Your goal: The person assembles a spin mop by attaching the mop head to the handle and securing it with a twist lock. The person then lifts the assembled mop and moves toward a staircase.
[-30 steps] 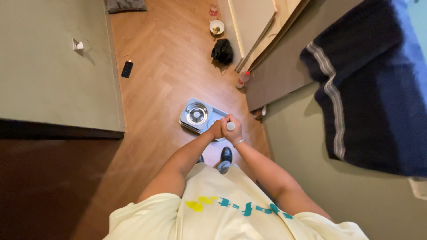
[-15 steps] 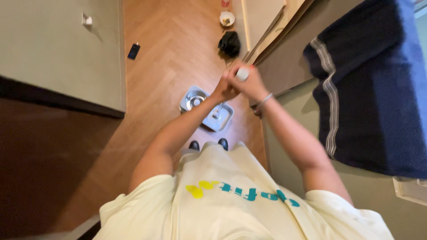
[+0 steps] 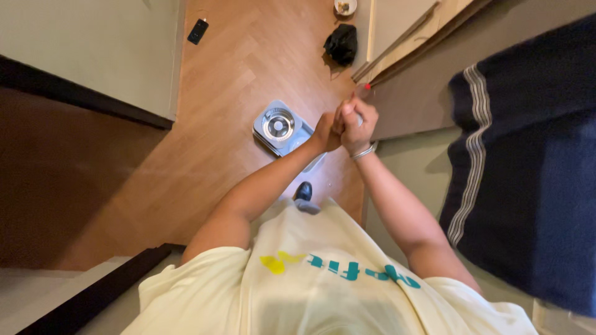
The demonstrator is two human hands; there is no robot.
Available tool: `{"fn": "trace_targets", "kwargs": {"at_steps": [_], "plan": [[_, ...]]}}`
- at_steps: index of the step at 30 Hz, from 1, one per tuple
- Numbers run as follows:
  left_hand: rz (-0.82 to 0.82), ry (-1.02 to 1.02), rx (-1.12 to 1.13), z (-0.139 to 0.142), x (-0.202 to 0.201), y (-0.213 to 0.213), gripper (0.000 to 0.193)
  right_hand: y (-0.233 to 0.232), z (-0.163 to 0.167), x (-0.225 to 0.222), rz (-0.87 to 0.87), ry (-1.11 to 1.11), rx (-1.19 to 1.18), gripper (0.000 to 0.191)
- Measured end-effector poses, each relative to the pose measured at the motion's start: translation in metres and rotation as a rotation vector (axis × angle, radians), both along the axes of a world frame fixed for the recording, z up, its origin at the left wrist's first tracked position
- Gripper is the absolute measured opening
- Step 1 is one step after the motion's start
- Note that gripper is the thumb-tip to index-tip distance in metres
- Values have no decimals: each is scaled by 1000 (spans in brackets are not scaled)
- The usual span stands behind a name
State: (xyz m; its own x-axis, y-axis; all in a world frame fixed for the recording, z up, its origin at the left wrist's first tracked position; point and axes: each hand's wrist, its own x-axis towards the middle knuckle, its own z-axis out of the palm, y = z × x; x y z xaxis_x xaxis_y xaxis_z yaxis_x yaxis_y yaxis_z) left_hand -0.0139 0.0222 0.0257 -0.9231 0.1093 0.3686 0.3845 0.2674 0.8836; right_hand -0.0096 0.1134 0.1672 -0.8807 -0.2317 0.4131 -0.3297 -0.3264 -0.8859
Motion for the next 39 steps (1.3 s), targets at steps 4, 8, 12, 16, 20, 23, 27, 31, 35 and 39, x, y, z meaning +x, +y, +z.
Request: {"fn": "trace_targets", "kwargs": {"at_steps": [4,8,12,16,20,23,27,31,35,39], "plan": [[-20,-116,-7,-21,13,-5,24,0,-66,4,-126,42,112,37],[-3,-350,-206,-31,27,-17,35,3,-114,9,-218,59,342,34],[-56,-517,-444,-40,25,-32,32,1,-120,12,-66,-23,455,34],[-93,-325,-610,-22,-3,-40,23,-1,-62,-20,235,-77,739,30],[-88,50,-13,43,-24,-41,31,11,45,-46,258,69,772,30],[-124,-12,46,86,-26,-41,28,19,100,-44,302,197,489,33],[-47,-27,35,73,-16,-30,20,-10,78,-21,136,-26,230,38],[-21,-124,-3,12,-12,-24,17,-21,17,-20,107,-15,85,41],[-88,-151,5,-29,-3,-27,23,-20,-42,-10,-65,27,150,42],[-98,-318,-121,-41,11,-42,33,-31,-96,3,-171,10,233,40]]}}
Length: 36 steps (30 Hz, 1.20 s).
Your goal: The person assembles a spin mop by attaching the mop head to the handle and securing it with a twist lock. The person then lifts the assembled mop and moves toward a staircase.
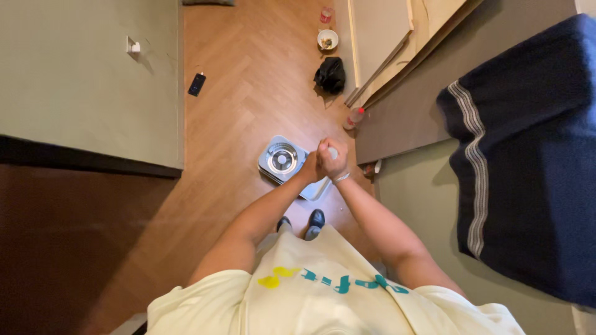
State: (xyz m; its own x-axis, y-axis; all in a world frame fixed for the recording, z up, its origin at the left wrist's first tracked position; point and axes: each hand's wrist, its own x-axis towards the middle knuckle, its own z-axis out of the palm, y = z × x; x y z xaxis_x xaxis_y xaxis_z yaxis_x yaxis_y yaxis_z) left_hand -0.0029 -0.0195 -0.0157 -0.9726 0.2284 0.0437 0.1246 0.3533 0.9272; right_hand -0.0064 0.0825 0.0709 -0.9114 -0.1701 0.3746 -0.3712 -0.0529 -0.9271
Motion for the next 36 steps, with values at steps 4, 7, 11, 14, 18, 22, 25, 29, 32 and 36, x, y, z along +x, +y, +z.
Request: {"fn": "trace_targets", "kwargs": {"at_steps": [4,7,11,14,18,22,25,29,32,36], "plan": [[-143,65,42,-8,21,-14,34,-2,-35,25,-28,-6,107,38],[-162,68,34,-12,26,-15,41,5,-36,36,22,-36,252,32],[-298,-106,-288,9,-3,-14,52,13,18,21,105,-165,360,18],[-251,164,-40,56,-29,-2,50,29,96,0,30,18,453,15],[-308,393,416,134,-48,11,43,51,193,-13,90,7,216,23],[-318,289,401,149,-46,16,25,36,206,-11,-8,-3,87,36],[-219,86,147,111,-37,19,14,17,170,-4,-18,-97,-139,38],[-151,227,174,49,-31,30,17,19,118,-2,-75,-19,-165,40],[-130,164,183,17,-16,28,25,15,75,8,-143,-4,-139,35],[-150,179,219,-2,2,17,34,11,21,22,-183,23,-70,35]]}}
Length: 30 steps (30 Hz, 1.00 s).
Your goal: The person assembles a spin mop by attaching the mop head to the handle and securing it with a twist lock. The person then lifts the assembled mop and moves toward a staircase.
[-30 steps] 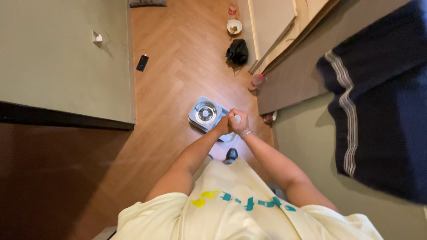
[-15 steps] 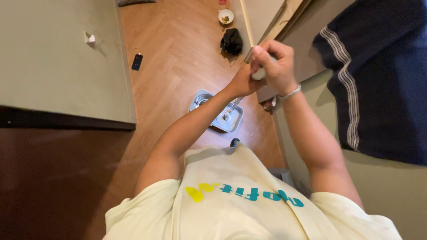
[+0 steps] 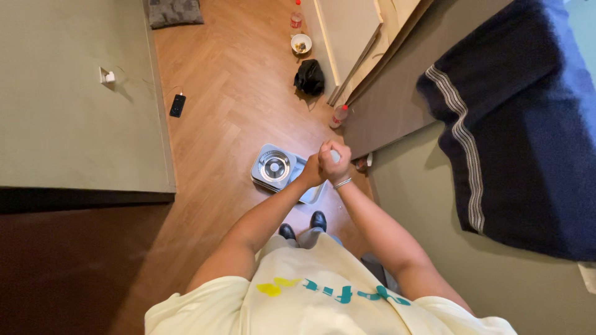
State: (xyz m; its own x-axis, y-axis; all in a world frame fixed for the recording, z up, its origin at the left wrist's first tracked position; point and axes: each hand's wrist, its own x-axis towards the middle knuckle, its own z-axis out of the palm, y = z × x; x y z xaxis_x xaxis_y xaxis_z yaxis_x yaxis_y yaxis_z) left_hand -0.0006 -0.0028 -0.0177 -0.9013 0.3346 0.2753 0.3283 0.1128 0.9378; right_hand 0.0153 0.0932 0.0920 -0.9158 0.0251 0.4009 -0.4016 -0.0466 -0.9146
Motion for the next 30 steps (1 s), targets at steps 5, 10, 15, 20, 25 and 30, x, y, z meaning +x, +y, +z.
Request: {"fn": "trace_targets", "kwargs": {"at_steps": [5,10,15,20,25,30], "plan": [[-44,-125,-168,-5,14,-13,36,-7,-44,11,-36,-168,156,35],[-147,-170,-276,5,-3,-25,36,0,-28,3,169,-329,480,25],[-130,68,-128,50,-31,-36,39,9,78,-30,382,-220,640,22],[-193,114,128,151,-58,-27,31,30,203,-46,373,-248,537,30],[-179,-56,259,185,-44,-13,26,1,209,-29,251,-94,197,38],[19,189,261,134,-38,9,19,-4,164,-26,117,-54,9,47]]}}
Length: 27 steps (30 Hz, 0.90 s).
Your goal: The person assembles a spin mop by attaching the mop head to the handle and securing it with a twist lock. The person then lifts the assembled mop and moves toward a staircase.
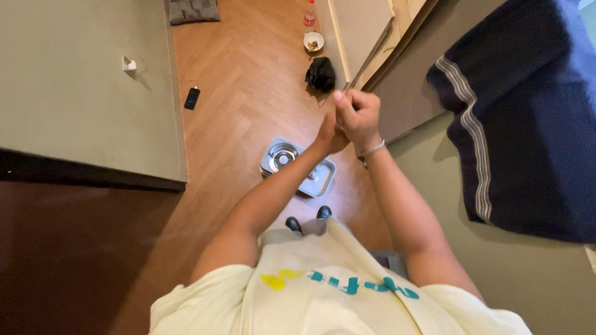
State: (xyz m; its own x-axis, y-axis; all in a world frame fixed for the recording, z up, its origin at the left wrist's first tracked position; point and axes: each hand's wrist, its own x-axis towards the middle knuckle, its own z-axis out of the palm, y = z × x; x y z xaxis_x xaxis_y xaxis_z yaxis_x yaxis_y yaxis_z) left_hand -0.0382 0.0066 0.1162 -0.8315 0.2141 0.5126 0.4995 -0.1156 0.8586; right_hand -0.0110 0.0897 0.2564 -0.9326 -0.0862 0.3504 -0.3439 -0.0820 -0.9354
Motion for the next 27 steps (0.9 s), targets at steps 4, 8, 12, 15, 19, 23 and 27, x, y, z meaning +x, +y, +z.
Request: {"fn": "trace_targets", "kwargs": {"at_steps": [4,8,12,15,19,23,27], "plan": [[133,41,-104,-46,5,17,15,14,-35,8,-57,45,-20,46],[224,98,-264,-82,12,26,24,22,-80,12,-161,85,43,44],[123,-41,-279,-115,26,18,22,22,-138,17,-195,39,110,42],[90,-165,-304,-131,39,7,21,16,-180,25,-252,39,220,40],[45,-118,-284,-140,50,-4,27,8,-218,35,-224,-28,159,36],[-15,-150,-472,-141,48,-7,26,9,-218,42,-129,-173,211,32],[54,-172,-449,-120,28,-9,34,13,-169,23,16,-176,362,25]]}}
